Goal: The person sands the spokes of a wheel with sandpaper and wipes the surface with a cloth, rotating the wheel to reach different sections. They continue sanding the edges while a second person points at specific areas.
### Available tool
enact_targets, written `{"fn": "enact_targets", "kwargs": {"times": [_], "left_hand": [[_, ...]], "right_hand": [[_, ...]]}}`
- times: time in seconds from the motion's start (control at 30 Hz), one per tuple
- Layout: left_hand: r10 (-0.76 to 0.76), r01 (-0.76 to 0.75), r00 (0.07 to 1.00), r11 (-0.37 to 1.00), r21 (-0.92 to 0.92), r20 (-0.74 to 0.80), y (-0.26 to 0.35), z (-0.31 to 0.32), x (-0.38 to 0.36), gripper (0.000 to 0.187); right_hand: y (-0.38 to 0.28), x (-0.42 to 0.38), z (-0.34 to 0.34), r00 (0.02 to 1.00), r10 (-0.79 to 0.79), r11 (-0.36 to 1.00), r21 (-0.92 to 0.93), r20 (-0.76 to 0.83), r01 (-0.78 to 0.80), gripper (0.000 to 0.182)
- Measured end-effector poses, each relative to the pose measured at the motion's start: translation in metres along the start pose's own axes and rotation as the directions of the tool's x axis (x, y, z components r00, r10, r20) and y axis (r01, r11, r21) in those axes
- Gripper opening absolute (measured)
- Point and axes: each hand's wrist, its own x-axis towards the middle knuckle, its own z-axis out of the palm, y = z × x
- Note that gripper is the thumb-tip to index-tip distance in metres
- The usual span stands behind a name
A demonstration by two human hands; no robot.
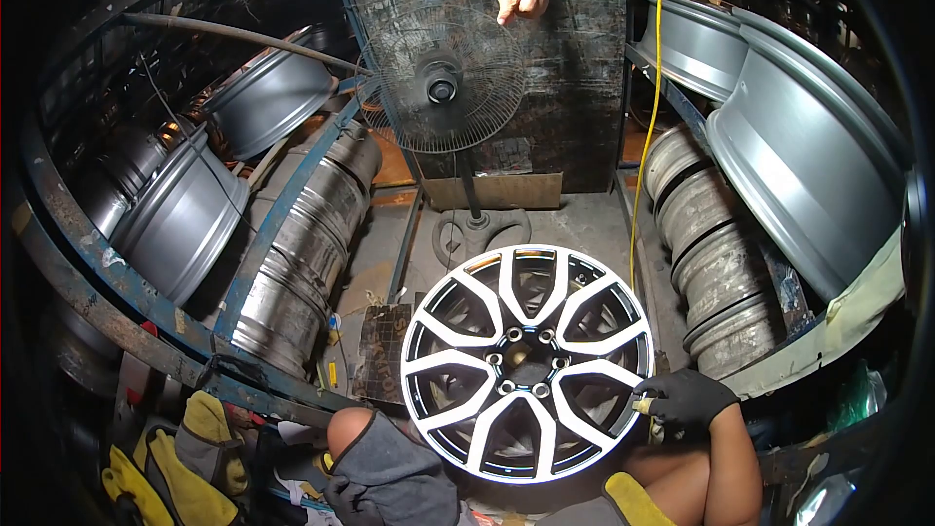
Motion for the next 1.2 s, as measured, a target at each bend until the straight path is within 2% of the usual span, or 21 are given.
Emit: {"fn": "enact_targets", "kwargs": {"times": [0.17,0.37,0.6,0.8,0.87,1.0,1.07,1.17,1.2], "left_hand": [[-0.011,0.011,1.000,1.000,-0.009,-0.003,-0.002,0.000,-0.001,0.033],[-0.027,0.027,1.000,1.000,-0.007,0.006,-0.006,0.001,-0.004,0.032],[-0.055,0.055,0.998,0.998,-0.013,0.030,-0.010,0.001,-0.007,0.028],[-0.013,0.014,1.000,1.000,-0.018,0.017,-0.003,-0.001,-0.003,0.029],[-0.034,0.034,0.999,0.999,-0.005,0.031,-0.006,-0.001,-0.005,0.030],[-0.057,0.058,0.997,0.998,-0.010,0.045,-0.010,0.000,-0.008,0.030],[-0.088,0.087,0.996,0.994,-0.064,-0.024,-0.013,0.007,-0.005,0.031],[-0.132,0.131,0.991,0.990,-0.055,-0.028,-0.006,0.005,-0.005,0.032],[-0.144,0.143,0.989,0.989,-0.038,-0.015,-0.003,0.003,-0.004,0.031]], "right_hand": [[-0.008,-0.004,-0.005,0.999,0.031,0.998,0.050,0.017,-0.032,0.048],[-0.006,-0.004,-0.003,1.000,-0.001,0.999,0.043,-0.003,0.001,0.045],[-0.006,-0.004,-0.003,1.000,-0.009,1.000,0.026,-0.004,0.009,0.046],[0.000,-0.002,0.000,0.999,-0.028,1.000,0.012,-0.019,0.028,0.046],[-0.001,-0.002,0.000,1.000,0.006,1.000,0.001,-0.008,-0.006,0.045],[0.000,-0.002,-0.001,0.999,-0.028,1.000,-0.009,-0.025,0.028,0.044],[-0.002,-0.003,-0.001,1.000,-0.018,1.000,0.006,-0.022,0.018,0.043],[0.004,-0.001,0.002,0.998,-0.055,0.998,0.007,-0.042,0.056,0.042],[0.008,0.000,0.003,0.984,-0.166,0.986,0.011,-0.062,0.167,0.039]]}}
